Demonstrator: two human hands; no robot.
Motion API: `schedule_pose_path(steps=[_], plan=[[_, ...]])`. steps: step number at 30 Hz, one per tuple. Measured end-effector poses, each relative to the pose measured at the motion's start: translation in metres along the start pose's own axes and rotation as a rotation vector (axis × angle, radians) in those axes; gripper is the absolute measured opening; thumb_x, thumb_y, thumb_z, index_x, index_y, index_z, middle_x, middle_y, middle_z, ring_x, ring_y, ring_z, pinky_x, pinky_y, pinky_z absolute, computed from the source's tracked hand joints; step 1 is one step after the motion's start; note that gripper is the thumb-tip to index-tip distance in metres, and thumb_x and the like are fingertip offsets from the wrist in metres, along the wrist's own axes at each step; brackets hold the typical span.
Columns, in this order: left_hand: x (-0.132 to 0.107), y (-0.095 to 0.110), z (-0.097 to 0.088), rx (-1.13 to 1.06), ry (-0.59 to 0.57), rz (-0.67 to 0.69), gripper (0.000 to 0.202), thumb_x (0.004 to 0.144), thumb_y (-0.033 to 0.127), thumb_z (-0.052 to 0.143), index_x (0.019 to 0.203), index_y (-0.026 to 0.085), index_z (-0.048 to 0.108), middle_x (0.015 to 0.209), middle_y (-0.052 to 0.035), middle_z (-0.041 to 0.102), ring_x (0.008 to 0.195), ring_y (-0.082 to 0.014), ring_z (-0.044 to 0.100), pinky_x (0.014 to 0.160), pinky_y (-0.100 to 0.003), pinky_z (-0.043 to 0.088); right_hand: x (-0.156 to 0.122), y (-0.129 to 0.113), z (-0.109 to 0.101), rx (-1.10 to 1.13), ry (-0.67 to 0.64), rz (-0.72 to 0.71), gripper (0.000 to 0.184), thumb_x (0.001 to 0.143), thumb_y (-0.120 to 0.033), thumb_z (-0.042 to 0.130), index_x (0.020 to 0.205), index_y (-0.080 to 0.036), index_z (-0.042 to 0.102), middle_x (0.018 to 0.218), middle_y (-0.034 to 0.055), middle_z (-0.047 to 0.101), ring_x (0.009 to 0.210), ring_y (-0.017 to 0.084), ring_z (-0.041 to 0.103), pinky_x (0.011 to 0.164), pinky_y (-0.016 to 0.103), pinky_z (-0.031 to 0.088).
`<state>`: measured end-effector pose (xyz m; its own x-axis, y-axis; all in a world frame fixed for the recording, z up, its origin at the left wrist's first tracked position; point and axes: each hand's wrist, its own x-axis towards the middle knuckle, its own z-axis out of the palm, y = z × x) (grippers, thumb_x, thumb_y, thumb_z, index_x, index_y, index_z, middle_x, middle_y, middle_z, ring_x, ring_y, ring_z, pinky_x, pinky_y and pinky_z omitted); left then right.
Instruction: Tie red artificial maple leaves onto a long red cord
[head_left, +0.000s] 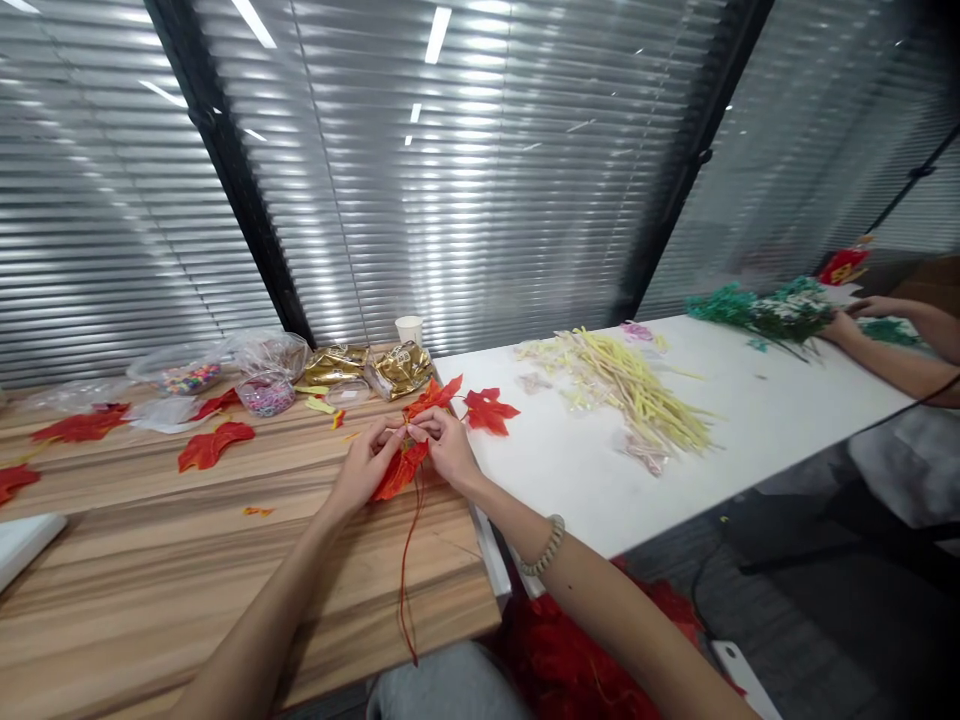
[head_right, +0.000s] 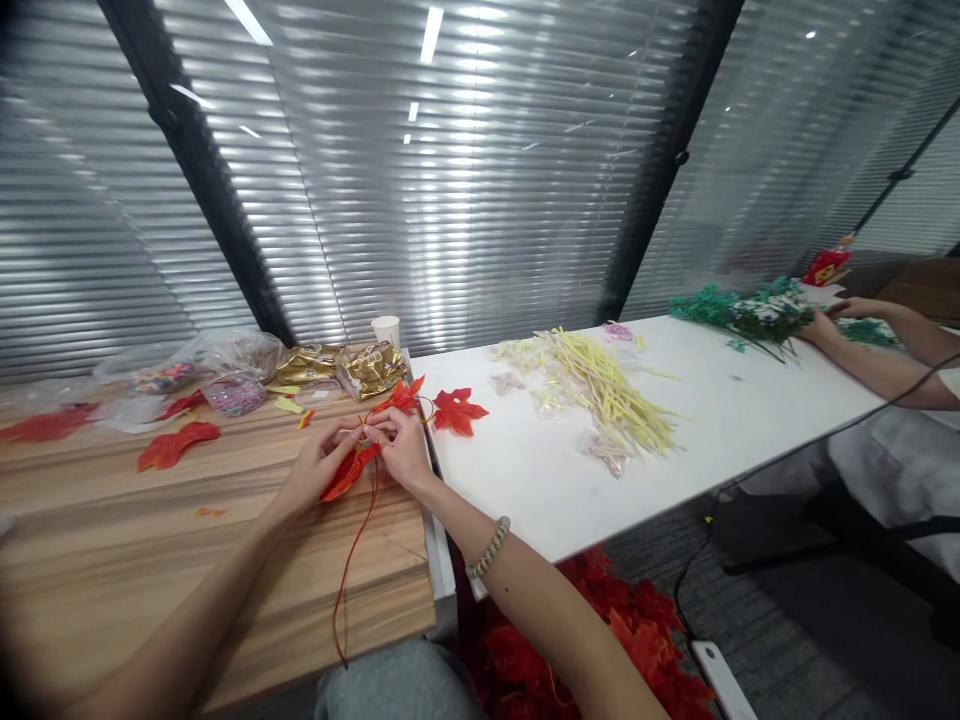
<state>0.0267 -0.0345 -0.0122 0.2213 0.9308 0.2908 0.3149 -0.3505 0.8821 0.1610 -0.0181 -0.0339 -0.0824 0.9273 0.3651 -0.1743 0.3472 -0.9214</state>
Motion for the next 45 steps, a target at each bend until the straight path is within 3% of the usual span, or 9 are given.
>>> schedule_pose_path(steps=[6,24,34,39,43,45], plan=[[0.001,0.002,-0.002,-0.06,-0.001,-0.085,0.033,0.075,0.044,0.051,0.091,0.016,0.055,0.071,-0.0021,0.065,0.071,-0.0171,0.059,0.062,-0.024,0.043,0.001,0.0,0.0,0.021,-0.006,0.015,0.014,0.068,-0.028,0.061,0.073,-0.017,0.054,0.069,0.0015,0.063,0.067,0.015,0.062,0.063,0.026,0.049],[0.002,-0.002,-0.002,-0.054,0.006,-0.079,0.032,0.075,0.044,0.052,0.089,0.016,0.057,0.091,-0.0057,0.066,0.08,-0.0177,0.06,0.073,-0.027,0.044,0.002,0.002,0.0,0.044,-0.03,0.014,0.014,0.069,-0.029,0.059,0.075,-0.018,0.053,0.068,0.0006,0.061,0.065,0.014,0.06,0.06,0.023,0.046],[0.002,-0.008,0.003,-0.18,0.031,-0.12,0.045,0.071,0.047,0.056,0.103,0.015,0.058,0.098,-0.0081,0.065,0.088,-0.0196,0.059,0.076,-0.028,0.045,0.006,0.005,-0.003,0.072,0.019,0.015,0.014,0.069,-0.029,0.06,0.075,-0.018,0.054,0.069,0.0004,0.061,0.064,0.013,0.059,0.06,0.023,0.046],[-0.001,-0.001,0.01,-0.349,-0.025,-0.242,0.05,0.071,0.046,0.058,0.11,0.015,0.052,0.105,-0.0102,0.062,0.09,-0.0202,0.059,0.074,-0.029,0.047,0.008,0.007,-0.007,0.095,0.049,0.006,0.015,0.069,-0.03,0.059,0.077,-0.017,0.055,0.069,0.0007,0.061,0.065,0.013,0.059,0.06,0.023,0.045],[-0.005,0.008,0.012,-0.487,-0.157,-0.367,0.052,0.074,0.045,0.055,0.117,0.017,0.046,0.1,-0.0115,0.062,0.076,-0.0194,0.062,0.061,-0.029,0.049,0.009,0.007,-0.009,0.099,0.073,0.003,0.016,0.07,-0.031,0.059,0.078,-0.017,0.055,0.069,0.0009,0.061,0.065,0.014,0.059,0.06,0.023,0.046],[-0.007,0.011,0.012,-0.527,-0.191,-0.386,0.052,0.073,0.041,0.059,0.118,0.018,0.045,0.098,-0.0103,0.062,0.075,-0.0176,0.062,0.061,-0.028,0.05,0.009,0.006,-0.009,0.104,0.087,0.009,0.017,0.07,-0.032,0.058,0.079,-0.017,0.055,0.07,0.0014,0.062,0.065,0.014,0.06,0.06,0.024,0.046]])
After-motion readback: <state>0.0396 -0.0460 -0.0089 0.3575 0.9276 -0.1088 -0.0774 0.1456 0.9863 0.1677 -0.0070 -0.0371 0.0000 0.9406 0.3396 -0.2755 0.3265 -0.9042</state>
